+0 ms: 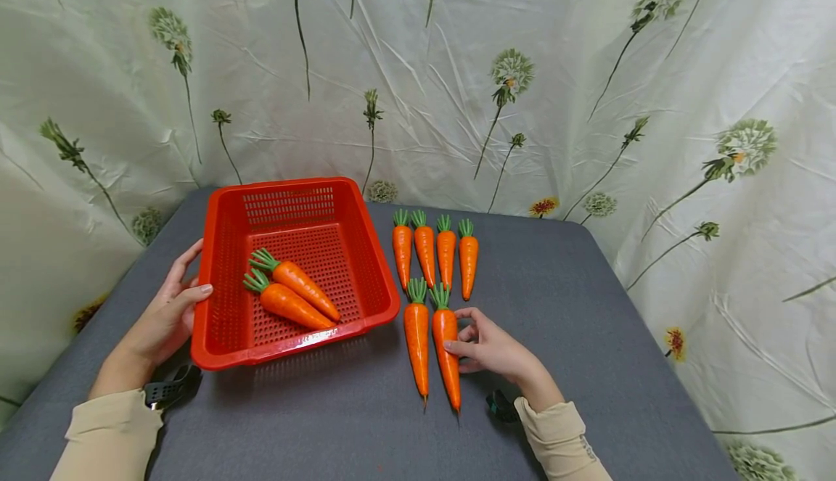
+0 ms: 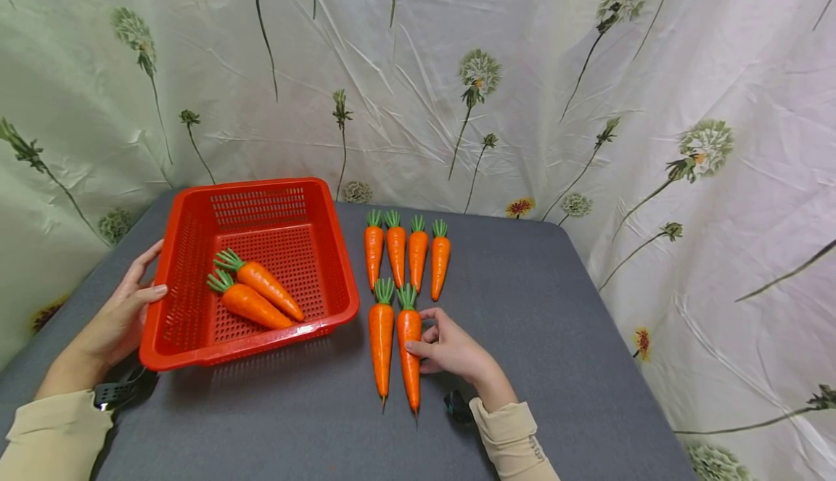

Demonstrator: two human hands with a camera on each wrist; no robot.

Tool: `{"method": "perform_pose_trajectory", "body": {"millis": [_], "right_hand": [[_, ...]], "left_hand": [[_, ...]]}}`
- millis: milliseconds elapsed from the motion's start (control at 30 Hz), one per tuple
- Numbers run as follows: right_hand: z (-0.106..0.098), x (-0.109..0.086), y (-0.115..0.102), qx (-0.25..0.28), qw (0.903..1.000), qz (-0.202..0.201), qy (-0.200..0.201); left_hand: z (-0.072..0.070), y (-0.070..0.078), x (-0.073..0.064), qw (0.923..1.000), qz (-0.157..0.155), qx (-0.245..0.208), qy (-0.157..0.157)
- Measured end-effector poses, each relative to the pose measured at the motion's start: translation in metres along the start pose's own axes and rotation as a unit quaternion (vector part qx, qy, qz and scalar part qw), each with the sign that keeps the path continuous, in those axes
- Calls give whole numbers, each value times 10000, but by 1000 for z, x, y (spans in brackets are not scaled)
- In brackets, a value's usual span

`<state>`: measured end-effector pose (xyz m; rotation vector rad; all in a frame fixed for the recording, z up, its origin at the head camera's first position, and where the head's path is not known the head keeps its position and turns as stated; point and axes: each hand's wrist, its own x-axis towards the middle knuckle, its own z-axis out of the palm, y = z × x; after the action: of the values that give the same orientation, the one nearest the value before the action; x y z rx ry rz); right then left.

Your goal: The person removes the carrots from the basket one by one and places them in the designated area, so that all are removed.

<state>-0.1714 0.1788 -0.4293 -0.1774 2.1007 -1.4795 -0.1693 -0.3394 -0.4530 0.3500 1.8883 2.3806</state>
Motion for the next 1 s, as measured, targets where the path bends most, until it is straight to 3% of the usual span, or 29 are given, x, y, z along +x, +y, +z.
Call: {"method": "perform_pose_trajectory", "body": {"millis": [433,1000], "right_hand": [[2,2,-4,-203,9998,48,-9],[4,7,-4,-575,9983,-7,32]], "left_hand": [[0,0,0,9999,70,75,-26],[-1,-1,0,9994,154,-230,-189]]}}
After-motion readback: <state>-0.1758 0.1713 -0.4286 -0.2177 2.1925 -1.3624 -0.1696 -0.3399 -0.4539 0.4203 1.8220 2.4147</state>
